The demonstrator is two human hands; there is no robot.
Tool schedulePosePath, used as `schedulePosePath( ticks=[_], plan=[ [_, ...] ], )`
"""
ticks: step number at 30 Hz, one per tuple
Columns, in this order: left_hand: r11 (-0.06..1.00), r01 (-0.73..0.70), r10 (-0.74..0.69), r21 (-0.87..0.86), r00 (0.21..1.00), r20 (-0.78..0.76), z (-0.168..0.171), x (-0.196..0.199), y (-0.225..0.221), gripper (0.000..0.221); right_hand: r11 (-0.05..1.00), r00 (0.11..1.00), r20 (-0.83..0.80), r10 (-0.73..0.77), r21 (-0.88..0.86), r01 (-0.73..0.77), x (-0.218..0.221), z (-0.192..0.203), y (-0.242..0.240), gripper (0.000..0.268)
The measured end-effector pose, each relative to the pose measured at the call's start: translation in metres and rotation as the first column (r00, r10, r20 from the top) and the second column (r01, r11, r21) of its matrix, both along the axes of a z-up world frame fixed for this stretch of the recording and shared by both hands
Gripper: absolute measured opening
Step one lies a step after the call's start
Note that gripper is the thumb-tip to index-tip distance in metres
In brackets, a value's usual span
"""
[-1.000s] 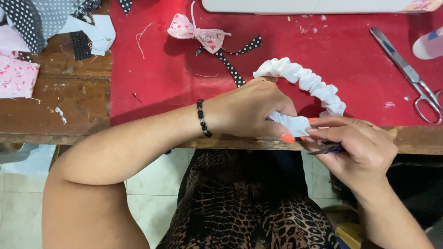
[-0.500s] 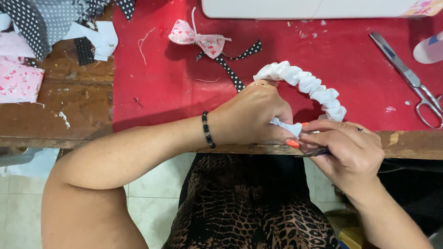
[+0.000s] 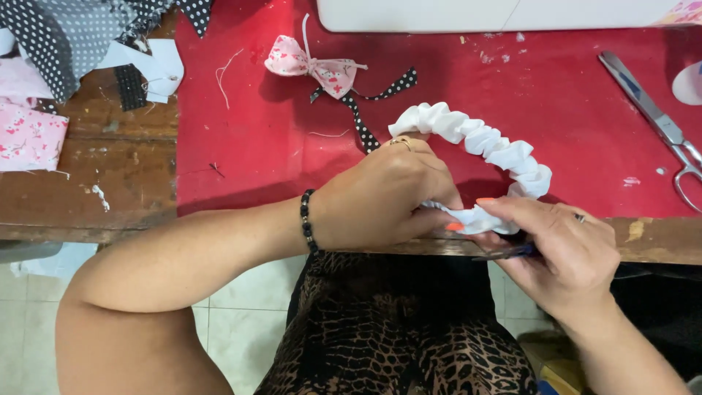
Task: Assembling hair accessories by singeing ribbon edges, applying glue to bows, and attaching them to a ruffled headband.
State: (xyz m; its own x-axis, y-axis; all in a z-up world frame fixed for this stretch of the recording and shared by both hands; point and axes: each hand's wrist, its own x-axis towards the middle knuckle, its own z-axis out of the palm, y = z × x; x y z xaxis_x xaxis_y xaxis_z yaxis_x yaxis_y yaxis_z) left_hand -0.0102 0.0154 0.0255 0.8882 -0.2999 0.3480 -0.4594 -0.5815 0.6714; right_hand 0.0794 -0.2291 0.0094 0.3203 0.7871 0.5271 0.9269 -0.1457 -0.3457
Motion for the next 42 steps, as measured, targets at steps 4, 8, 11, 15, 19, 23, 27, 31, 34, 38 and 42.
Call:
schedulePosePath(
  ticks=[4, 8, 11, 15, 19, 23, 27, 31, 34, 38, 42],
  plan=[
    [0.999, -0.017, 0.018, -0.030, 0.999, 0.048, -0.011, -0.002, 0.001, 0.011, 0.999, 0.998, -0.058, 0.040, 0.017, -0.039, -0.002, 0.010, 0.010, 0.018],
    [0.999, -0.039, 0.041, -0.038, 0.997, 0.071, -0.016, -0.002, 0.001, 0.014, 0.997, 0.998, -0.003, 0.060, 0.050, -0.060, -0.003, 0.010, 0.014, 0.015],
    [0.997, -0.067, 0.069, -0.029, 0.992, 0.110, -0.019, -0.003, -0.001, 0.010, 0.994, 0.995, 0.045, 0.089, 0.062, -0.091, -0.002, 0.006, 0.015, 0.010],
    [0.992, -0.125, 0.121, 0.020, 0.982, 0.145, -0.023, -0.002, -0.006, 0.013, 0.989, 0.985, 0.141, 0.095, 0.103, -0.110, -0.005, 0.004, 0.022, 0.008],
    [0.994, -0.113, 0.113, -0.010, 0.985, 0.130, -0.023, -0.003, -0.003, 0.005, 0.989, 0.989, 0.127, 0.080, 0.113, -0.094, -0.003, 0.006, 0.016, 0.009],
    [0.996, -0.064, 0.067, -0.059, 0.996, 0.062, -0.014, -0.003, 0.001, 0.009, 0.997, 0.999, -0.042, -0.015, -0.075, 0.012, -0.002, 0.019, 0.009, 0.031],
    [0.998, -0.064, 0.065, -0.014, 0.993, 0.101, -0.020, -0.003, 0.002, 0.008, 0.987, 0.989, -0.151, -0.004, -0.162, -0.021, -0.003, 0.027, 0.014, 0.022],
    [0.997, -0.077, 0.078, -0.019, 0.992, 0.103, -0.020, -0.003, -0.003, 0.007, 0.992, 0.996, -0.080, 0.039, -0.114, -0.048, -0.003, 0.016, 0.013, 0.015],
    [0.988, -0.152, 0.153, -0.016, 0.973, 0.172, -0.024, -0.005, -0.008, 0.007, 0.996, 0.991, 0.104, 0.084, 0.035, -0.088, -0.001, 0.001, 0.010, 0.019],
    [0.981, -0.182, 0.187, -0.066, 0.980, 0.073, -0.026, 0.004, -0.012, 0.013, 0.994, 0.990, 0.130, 0.061, 0.086, -0.073, -0.003, 0.004, 0.014, 0.016],
    [0.984, -0.133, 0.123, -0.120, 0.989, -0.083, -0.011, 0.005, -0.006, 0.019, 0.992, 0.999, 0.000, 0.044, 0.115, -0.044, -0.001, -0.001, 0.004, 0.017]
  ],
)
